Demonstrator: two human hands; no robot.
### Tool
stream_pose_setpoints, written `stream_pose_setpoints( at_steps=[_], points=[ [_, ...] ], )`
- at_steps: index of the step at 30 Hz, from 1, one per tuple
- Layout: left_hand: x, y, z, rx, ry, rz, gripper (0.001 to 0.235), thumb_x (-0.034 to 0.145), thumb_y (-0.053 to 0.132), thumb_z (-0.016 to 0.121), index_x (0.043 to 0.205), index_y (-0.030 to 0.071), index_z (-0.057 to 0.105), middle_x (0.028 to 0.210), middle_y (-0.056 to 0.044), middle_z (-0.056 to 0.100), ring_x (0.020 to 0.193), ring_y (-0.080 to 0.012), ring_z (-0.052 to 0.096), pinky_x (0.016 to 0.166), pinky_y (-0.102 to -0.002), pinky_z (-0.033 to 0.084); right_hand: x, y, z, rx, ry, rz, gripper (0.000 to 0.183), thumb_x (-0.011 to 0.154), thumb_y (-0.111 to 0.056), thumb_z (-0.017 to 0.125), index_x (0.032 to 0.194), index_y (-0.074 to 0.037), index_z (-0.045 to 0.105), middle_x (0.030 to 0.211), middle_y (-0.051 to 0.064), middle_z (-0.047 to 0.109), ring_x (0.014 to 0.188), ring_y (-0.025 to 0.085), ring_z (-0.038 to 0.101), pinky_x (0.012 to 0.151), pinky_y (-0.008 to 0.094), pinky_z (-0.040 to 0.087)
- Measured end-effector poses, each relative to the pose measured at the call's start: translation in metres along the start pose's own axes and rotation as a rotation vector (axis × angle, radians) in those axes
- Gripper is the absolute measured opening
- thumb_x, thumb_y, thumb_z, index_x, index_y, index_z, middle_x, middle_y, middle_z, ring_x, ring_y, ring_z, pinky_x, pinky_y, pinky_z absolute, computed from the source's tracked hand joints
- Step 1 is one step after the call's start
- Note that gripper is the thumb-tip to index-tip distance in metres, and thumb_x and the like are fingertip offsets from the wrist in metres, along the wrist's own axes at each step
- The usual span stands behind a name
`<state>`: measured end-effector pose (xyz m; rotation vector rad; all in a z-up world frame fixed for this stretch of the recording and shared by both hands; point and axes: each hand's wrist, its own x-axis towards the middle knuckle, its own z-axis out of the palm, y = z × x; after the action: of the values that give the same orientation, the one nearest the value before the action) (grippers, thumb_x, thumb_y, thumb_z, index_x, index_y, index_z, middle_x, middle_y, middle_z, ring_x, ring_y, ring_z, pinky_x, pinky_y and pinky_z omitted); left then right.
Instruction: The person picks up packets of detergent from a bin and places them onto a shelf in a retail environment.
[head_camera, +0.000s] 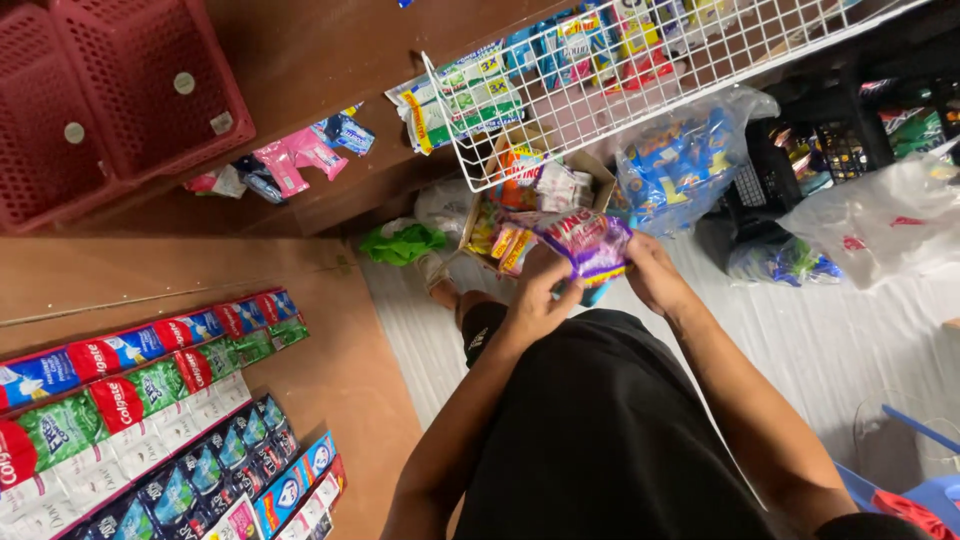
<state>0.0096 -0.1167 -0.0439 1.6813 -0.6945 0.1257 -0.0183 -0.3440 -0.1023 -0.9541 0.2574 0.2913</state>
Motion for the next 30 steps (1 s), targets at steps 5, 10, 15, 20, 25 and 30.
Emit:
stream_pose_setpoints(
  at_steps=[5,10,15,20,25,30],
  points=[
    [-0.007,0.005,-0.014,0.065,-0.115,-0.003,0.019,0.089,0.016,0.069,0.106,0.008,0.066,0.109,-0.009,0.065,0.107,-0.0307,0.059,0.095,-0.045,0.046,-0.008,-0.011,0.015,-0.233,0.067,0.015,0.027,0.102,-0.019,0.068,0.12,0.001,0.071,0.105,0.005,0.076,0.091,0.014,0.067,0.085,0.033,0.054],
    [-0.052,-0.06,-0.002,-0.671,0.074,-0.979,0.049,0.103,0.042,0.046,0.135,0.015,0.07,0.115,-0.009,0.072,0.084,-0.0273,0.053,0.073,-0.043,0.039,-0.02,-0.016,-0.003,-0.517,-0.055,-0.039,0.02,0.098,-0.011,0.07,0.111,0.001,0.077,0.104,0.004,0.077,0.094,0.011,0.068,0.089,0.029,0.056],
    [0.015,-0.018,-0.025,-1.477,0.27,-1.02,0.062,0.098,0.059,0.045,0.137,0.012,0.054,0.128,-0.008,0.069,0.119,-0.0252,0.066,0.1,-0.044,0.052,-0.025,-0.043,0.02,-0.796,-0.45,-0.018,0.015,0.088,-0.006,0.078,0.099,0.003,0.077,0.087,0.008,0.078,0.082,0.013,0.066,0.077,0.032,0.053],
    [-0.008,-0.067,-0.012,-1.412,0.366,-1.007,0.052,0.107,0.047,0.055,0.14,0.007,0.055,0.132,-0.012,0.065,0.12,-0.0258,0.062,0.107,-0.043,0.049,-0.03,-0.05,0.018,-0.76,-0.611,-0.037,0.015,0.085,-0.006,0.075,0.096,0.002,0.077,0.092,0.009,0.08,0.086,0.014,0.071,0.081,0.035,0.054],
    [-0.005,-0.043,-0.028,-1.372,0.47,-1.085,0.05,0.102,0.041,0.055,0.138,0.006,0.056,0.133,-0.011,0.067,0.121,-0.0245,0.064,0.107,-0.043,0.05,-0.037,-0.04,0.017,-0.77,-0.523,0.134,0.025,0.088,-0.011,0.074,0.11,0.002,0.076,0.101,0.007,0.082,0.095,0.013,0.069,0.088,0.033,0.053],
    [-0.022,-0.028,-0.044,-1.353,0.464,-0.829,0.049,0.107,0.035,0.057,0.142,0.001,0.053,0.135,-0.011,0.065,0.125,-0.0232,0.062,0.109,-0.04,0.049,-0.027,-0.03,0.029,-0.598,-0.309,0.278,0.043,0.093,-0.018,0.07,0.132,-0.001,0.063,0.111,0.002,0.074,0.099,0.009,0.065,0.089,0.028,0.054]
  ],
)
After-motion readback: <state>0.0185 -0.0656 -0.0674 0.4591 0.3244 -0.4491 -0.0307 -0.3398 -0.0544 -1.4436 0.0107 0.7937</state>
